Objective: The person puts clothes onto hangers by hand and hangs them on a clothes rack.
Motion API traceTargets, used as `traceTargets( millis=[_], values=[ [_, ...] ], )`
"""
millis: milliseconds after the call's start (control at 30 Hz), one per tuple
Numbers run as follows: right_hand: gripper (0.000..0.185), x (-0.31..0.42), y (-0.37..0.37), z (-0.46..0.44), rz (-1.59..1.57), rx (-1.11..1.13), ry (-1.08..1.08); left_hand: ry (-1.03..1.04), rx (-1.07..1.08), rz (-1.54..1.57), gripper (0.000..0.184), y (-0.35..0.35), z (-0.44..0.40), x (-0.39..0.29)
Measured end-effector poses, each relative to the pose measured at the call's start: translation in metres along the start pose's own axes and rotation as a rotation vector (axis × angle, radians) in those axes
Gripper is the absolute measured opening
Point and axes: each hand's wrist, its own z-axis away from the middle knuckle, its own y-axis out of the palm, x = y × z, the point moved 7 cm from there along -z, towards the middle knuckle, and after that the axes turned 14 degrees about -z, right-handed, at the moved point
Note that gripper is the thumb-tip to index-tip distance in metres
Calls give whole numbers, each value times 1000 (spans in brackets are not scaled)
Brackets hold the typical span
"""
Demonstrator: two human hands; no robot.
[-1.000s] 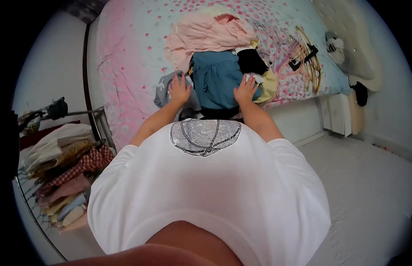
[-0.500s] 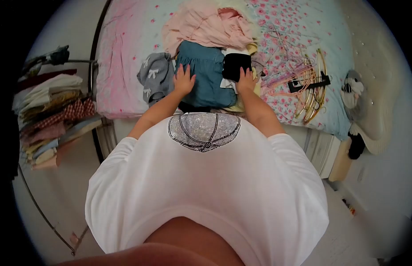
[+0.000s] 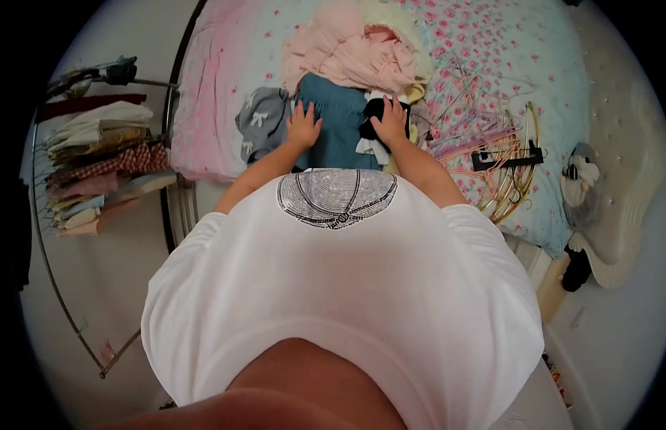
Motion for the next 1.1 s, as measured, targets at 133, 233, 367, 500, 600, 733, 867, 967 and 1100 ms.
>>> traceTargets(
  millis=[133, 233, 367, 500, 600, 733, 867, 967, 1100],
  values=[
    [82, 3, -28, -26, 37, -105, -70, 54, -72, 30, 61, -16, -28, -21],
    [89, -1, -44, -48, 103, -181, -78, 107, -92, 17, 62, -20, -53, -35],
    [96, -8, -44, -77, 260, -114, -39, 170, -131, 5, 67, -22, -87, -53],
    [92, -21, -36, -96, 260, -86, 46, 181, -139, 123, 75, -29, -112, -63],
    [83, -37, -25, -107, 282, -62, 66, 198, -48, 157, 82, -18, -120, -65],
    [49, -48, -27, -116, 165, -122, 79, 246, 52, 70, 84, -7, -122, -69],
    [40, -41, -29, -112, 9, -211, 6, 269, 3, 82, 90, -21, -121, -73],
    [38, -27, -28, -106, -52, -259, -53, 368, -86, 122, 94, -54, -118, -85],
    [34, 36, -41, -91, -187, -244, -193, 472, -188, 118, 96, -110, -104, -103]
  ],
)
